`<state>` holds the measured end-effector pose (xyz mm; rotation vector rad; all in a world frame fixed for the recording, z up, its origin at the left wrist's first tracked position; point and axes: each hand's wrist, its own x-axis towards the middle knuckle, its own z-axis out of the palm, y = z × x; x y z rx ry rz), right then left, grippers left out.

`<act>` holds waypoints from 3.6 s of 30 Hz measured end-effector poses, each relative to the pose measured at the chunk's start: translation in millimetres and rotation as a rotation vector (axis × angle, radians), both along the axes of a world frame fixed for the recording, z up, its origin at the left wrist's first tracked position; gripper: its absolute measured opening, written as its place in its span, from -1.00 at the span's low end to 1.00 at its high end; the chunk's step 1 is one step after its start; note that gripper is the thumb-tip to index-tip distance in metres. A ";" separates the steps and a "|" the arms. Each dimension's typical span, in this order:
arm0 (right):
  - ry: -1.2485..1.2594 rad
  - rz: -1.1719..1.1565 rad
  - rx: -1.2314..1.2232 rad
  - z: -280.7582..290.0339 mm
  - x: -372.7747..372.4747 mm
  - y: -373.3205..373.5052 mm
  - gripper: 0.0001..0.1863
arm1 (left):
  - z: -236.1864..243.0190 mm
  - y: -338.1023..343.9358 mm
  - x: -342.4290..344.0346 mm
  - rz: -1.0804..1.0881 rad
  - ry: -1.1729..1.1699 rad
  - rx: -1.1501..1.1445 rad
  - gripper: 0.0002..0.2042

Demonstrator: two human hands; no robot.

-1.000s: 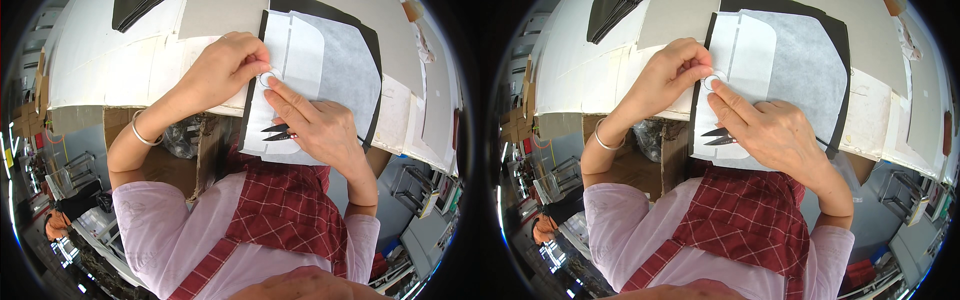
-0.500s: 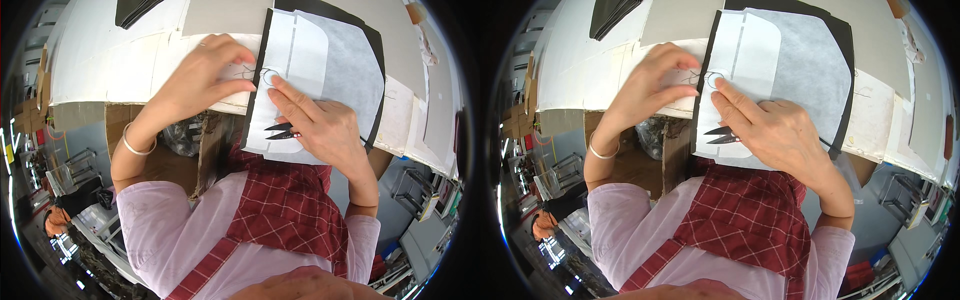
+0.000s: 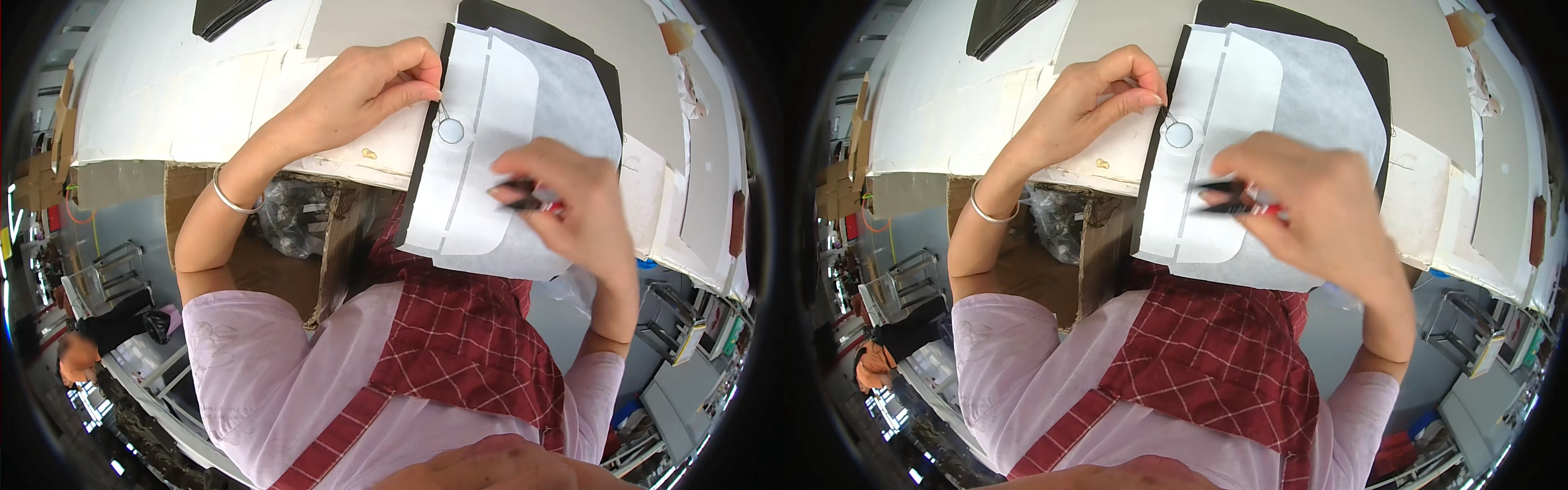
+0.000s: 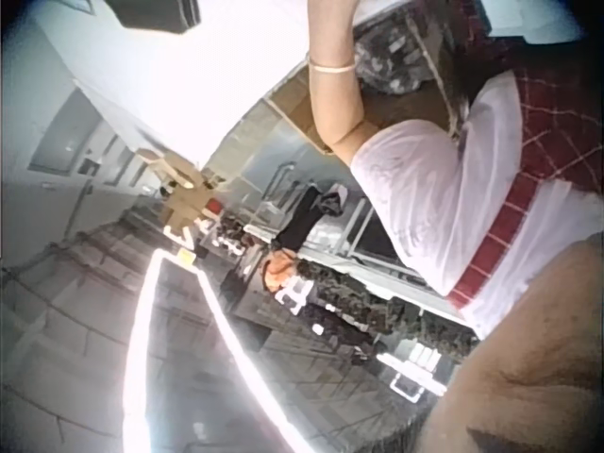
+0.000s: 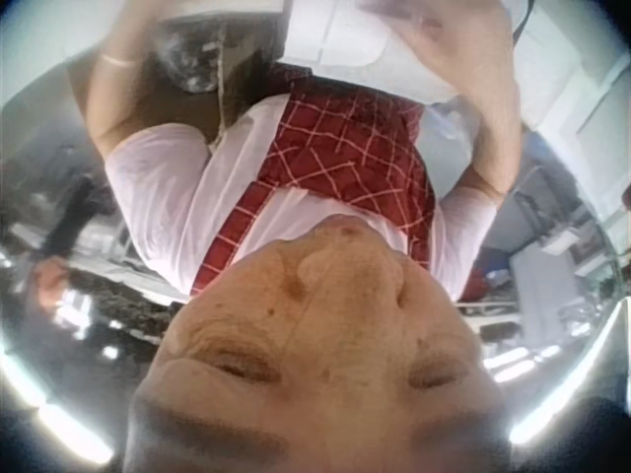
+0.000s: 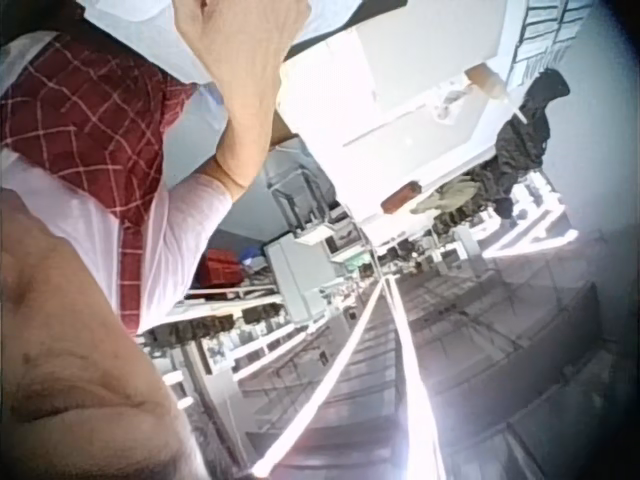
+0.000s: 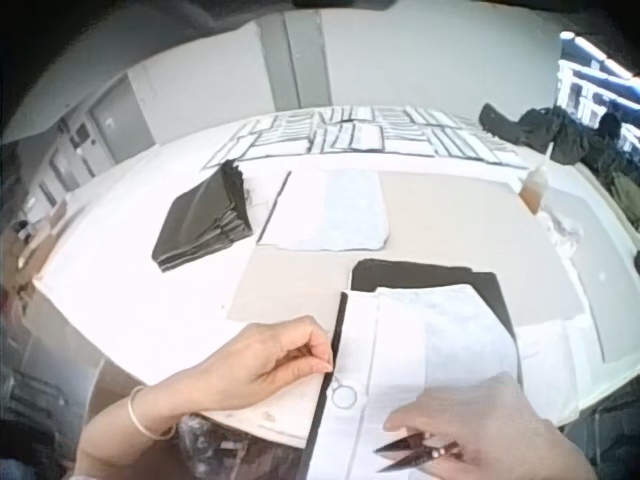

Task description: The person uses a seam ripper to remove threads from the zipper area of several dark green bags on a workbench. They then move to a different table, write on a piece of cardboard with a pen, and use a utility knife to cut shapes out of a stack of black material using a paper template.

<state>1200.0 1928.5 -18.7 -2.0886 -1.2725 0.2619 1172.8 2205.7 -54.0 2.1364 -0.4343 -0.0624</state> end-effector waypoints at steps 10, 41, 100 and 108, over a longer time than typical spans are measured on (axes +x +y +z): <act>-0.117 0.195 -0.297 3.9 77.1 48.9 -0.60 | -4.4 -4.0 -6.8 0.079 -0.001 -0.015 -0.89; 0.076 0.007 -0.023 18.5 97.1 -37.3 -0.66 | 67.3 72.7 -121.8 -0.012 0.392 0.375 -0.85; 0.425 -0.545 0.334 -48.4 260.9 64.8 -0.55 | -32.2 67.4 150.3 0.812 -0.226 0.357 -0.72; -0.096 -0.546 0.066 -11.5 237.6 -29.9 -0.56 | -7.6 59.0 135.8 0.813 -0.637 0.803 -0.77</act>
